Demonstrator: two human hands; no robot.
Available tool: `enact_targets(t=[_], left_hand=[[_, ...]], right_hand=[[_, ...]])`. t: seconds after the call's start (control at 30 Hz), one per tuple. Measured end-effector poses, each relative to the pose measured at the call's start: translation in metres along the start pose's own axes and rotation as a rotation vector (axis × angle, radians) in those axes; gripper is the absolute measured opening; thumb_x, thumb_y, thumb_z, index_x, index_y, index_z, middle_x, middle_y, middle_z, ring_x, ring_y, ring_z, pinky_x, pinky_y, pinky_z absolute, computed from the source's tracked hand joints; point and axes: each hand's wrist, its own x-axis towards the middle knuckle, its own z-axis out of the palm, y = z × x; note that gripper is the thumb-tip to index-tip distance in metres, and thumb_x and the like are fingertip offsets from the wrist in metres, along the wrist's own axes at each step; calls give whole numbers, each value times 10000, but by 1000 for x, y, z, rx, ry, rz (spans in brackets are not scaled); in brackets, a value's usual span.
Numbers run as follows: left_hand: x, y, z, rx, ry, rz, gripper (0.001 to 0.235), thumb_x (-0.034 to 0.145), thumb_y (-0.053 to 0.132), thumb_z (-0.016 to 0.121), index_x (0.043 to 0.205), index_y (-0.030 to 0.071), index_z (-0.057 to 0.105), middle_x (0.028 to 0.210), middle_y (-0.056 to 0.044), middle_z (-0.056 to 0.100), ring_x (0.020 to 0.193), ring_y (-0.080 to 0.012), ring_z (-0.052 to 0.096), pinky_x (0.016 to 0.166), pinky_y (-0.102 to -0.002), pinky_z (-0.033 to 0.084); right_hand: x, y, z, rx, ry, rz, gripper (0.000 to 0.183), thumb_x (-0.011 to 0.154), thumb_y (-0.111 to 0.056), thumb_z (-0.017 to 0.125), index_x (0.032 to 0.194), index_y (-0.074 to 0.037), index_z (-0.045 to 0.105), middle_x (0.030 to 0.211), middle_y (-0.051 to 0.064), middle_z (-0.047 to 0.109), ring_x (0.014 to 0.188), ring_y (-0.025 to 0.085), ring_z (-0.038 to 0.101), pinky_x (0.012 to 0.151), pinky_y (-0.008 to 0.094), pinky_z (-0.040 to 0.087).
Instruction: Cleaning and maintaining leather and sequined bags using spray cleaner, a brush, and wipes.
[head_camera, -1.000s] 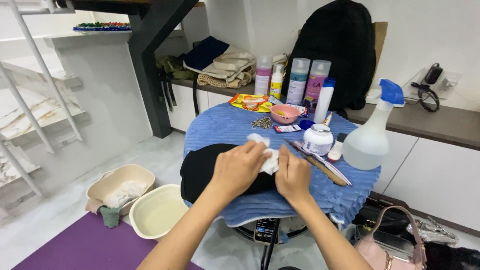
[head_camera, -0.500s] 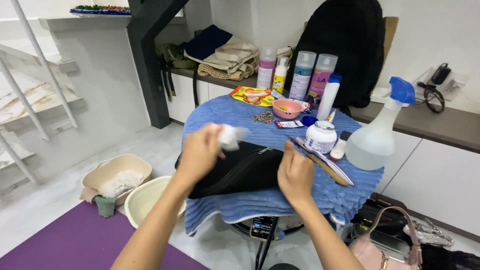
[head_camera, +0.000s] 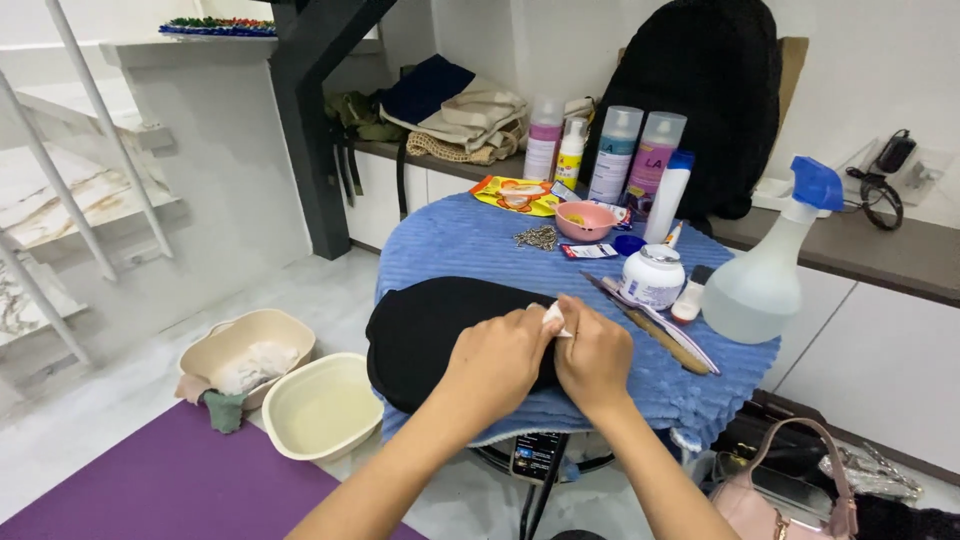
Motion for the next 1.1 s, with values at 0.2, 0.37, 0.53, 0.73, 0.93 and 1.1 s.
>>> enact_targets(t=[0.2, 0.37, 0.53, 0.73, 0.93, 1.1], left_hand=[[-41, -47, 35, 454, 275, 159, 317, 1092, 303, 475, 845, 141, 591, 684, -33, 638, 548, -251, 633, 365, -395, 417], [-31, -28, 38, 302, 394, 172, 427, 1052, 270, 483, 1384, 21, 583, 1043, -107, 742, 874, -289, 685, 706, -408, 531], [1, -1, 68, 392, 509, 151, 448, 1025, 304, 555, 1365, 15, 591, 1052, -114, 705, 751, -274, 660, 608, -398, 493], [-56, -31, 42, 468, 509, 223, 331, 1065, 267, 537, 1250, 8, 629, 858, -77, 629, 737, -278, 578, 672, -406, 437], [-99, -80, 20, 243, 444, 287, 334, 1000, 45, 604, 1327, -18, 585, 955, -135, 619, 817, -277, 562, 696, -389, 476], [-70, -74, -1, 145, 557, 358, 331, 973, -74, 599, 1302, -33, 601, 971, -171, 593, 855, -319, 553, 741, -411, 484]], right_hand=[[6, 2, 1, 60, 47, 252, 617, 1140, -312, 389, 600, -35, 495, 505, 161, 528, 458, 370, 530, 512, 506, 286], [4, 4, 5, 25, 2, 168, 601, 1142, -312, 371, 615, -61, 512, 483, 147, 513, 428, 365, 533, 466, 507, 290], [5, 4, -8, 84, -123, 346, 509, 1115, -365, 362, 944, -51, 724, 737, 228, 704, 707, 464, 660, 591, 542, 381], [9, -3, -9, 90, -36, 429, 731, 1146, -429, 317, 535, -40, 413, 482, 140, 500, 458, 311, 484, 553, 497, 294], [9, -15, -19, 248, 89, 363, 660, 1164, -331, 401, 555, -84, 337, 478, 23, 342, 465, 133, 316, 501, 405, 207], [13, -13, -26, 142, 244, -87, 293, 1140, -125, 400, 963, 2, 595, 971, 162, 632, 871, 325, 609, 717, 423, 454]])
